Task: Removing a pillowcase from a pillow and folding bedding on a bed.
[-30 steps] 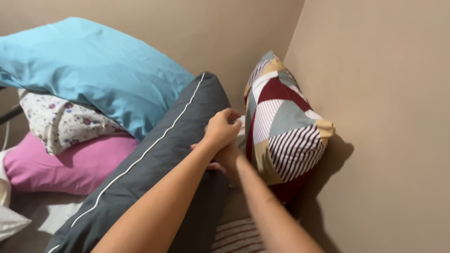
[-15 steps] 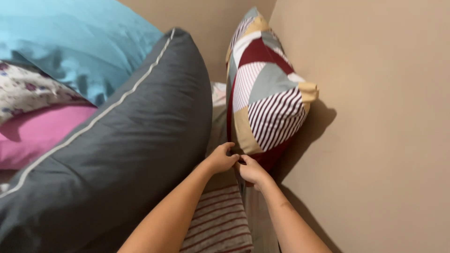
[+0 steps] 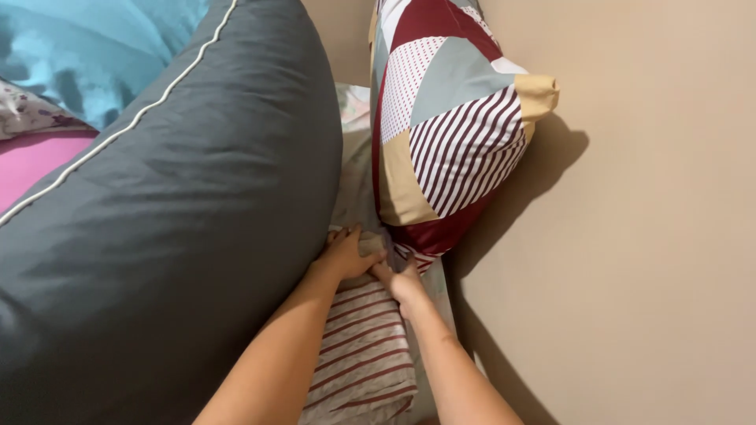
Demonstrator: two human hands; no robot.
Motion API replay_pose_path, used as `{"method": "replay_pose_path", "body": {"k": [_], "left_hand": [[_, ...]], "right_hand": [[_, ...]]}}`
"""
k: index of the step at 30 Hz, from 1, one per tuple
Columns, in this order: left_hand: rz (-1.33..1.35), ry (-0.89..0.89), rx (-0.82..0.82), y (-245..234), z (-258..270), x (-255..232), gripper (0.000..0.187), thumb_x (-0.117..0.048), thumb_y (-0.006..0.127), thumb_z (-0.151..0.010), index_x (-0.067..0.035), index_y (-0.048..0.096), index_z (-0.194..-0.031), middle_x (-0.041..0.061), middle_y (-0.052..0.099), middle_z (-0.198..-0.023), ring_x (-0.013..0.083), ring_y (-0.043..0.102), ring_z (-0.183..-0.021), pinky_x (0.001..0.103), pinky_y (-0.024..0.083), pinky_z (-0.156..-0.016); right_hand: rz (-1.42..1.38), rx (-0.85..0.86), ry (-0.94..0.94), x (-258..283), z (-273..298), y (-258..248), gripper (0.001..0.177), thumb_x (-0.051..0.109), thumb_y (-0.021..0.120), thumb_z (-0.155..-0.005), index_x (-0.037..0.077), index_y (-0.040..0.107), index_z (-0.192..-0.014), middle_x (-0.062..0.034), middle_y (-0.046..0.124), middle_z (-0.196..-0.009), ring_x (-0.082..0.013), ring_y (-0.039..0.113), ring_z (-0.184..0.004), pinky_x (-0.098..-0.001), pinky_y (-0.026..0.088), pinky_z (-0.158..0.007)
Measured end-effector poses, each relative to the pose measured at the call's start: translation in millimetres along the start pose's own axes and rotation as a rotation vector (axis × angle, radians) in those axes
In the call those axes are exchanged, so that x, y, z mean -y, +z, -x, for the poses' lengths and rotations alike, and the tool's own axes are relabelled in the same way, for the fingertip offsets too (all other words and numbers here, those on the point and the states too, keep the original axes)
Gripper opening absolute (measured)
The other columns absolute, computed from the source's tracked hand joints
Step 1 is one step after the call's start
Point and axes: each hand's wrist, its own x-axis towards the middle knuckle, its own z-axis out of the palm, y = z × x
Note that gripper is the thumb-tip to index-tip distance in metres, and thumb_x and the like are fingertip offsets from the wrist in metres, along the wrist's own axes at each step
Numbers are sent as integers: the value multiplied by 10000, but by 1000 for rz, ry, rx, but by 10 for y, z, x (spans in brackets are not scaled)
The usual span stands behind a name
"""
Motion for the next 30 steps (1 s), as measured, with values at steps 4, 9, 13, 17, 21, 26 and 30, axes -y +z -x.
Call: {"method": "replay_pose_path", "body": {"k": [4,9,13,17,21,26,30], "left_hand": [[140,-22,-81,-221,205,-137,1172,-819,590,-774,-74,255,-1615,230,241,-1656,458,164,-1535,520,188,-1239],[444,-22,-144,-782,560,-301,1174,-857,552,-736,-51,360,-1567,249,406,-1577,364,378,-1482,432,319,-1190],[537,45,-206,-1063,707,-395,1093,-819,542,-781,-40,424,-1539,238,537,-1488,335,511,-1401,381,380,-1155],[713,181,-242,-1316,880,-483,1055,-743,590,-808,9,405,-1524,238,582,-1446,290,566,-1354,346,427,-1115],[725,305,-290,-1518,992,-566,1074,-704,631,-815,35,341,-1538,259,523,-1478,298,539,-1368,342,413,-1119],[722,271,-343,-1884,1353,-860,1075,-692,635,-827,29,318,-1559,267,506,-1495,315,536,-1381,349,412,-1127],[859,375,-559,-2209,1576,-1006,1053,-708,612,-837,-26,315,-1582,240,412,-1583,319,419,-1466,362,344,-1167]], "right_hand": [[-294,118,244,444,157,-10,824,365,843,-781,-183,569,-1331,-269,729,-1220,-314,744,-1054,-404,613,-831],[-388,218,215,943,349,72,326,208,752,-794,-78,714,-946,-162,746,-863,-244,713,-716,-370,600,-638],[-437,244,144,1275,478,68,237,175,730,-798,-40,711,-897,-123,714,-778,-218,685,-637,-358,578,-604],[-399,262,12,1620,566,-91,225,171,726,-810,-36,729,-899,-127,719,-780,-201,683,-623,-325,571,-578],[-323,243,-27,2018,741,-343,210,148,731,-801,-16,747,-933,-132,727,-803,-203,687,-616,-311,590,-582],[-380,233,-93,2602,1124,-693,299,153,753,-806,-77,716,-995,-159,725,-815,-226,692,-624,-330,594,-594],[-504,410,-196,3167,1508,-818,329,198,703,-805,-39,689,-1033,-134,733,-841,-204,719,-688,-312,623,-678]]}}
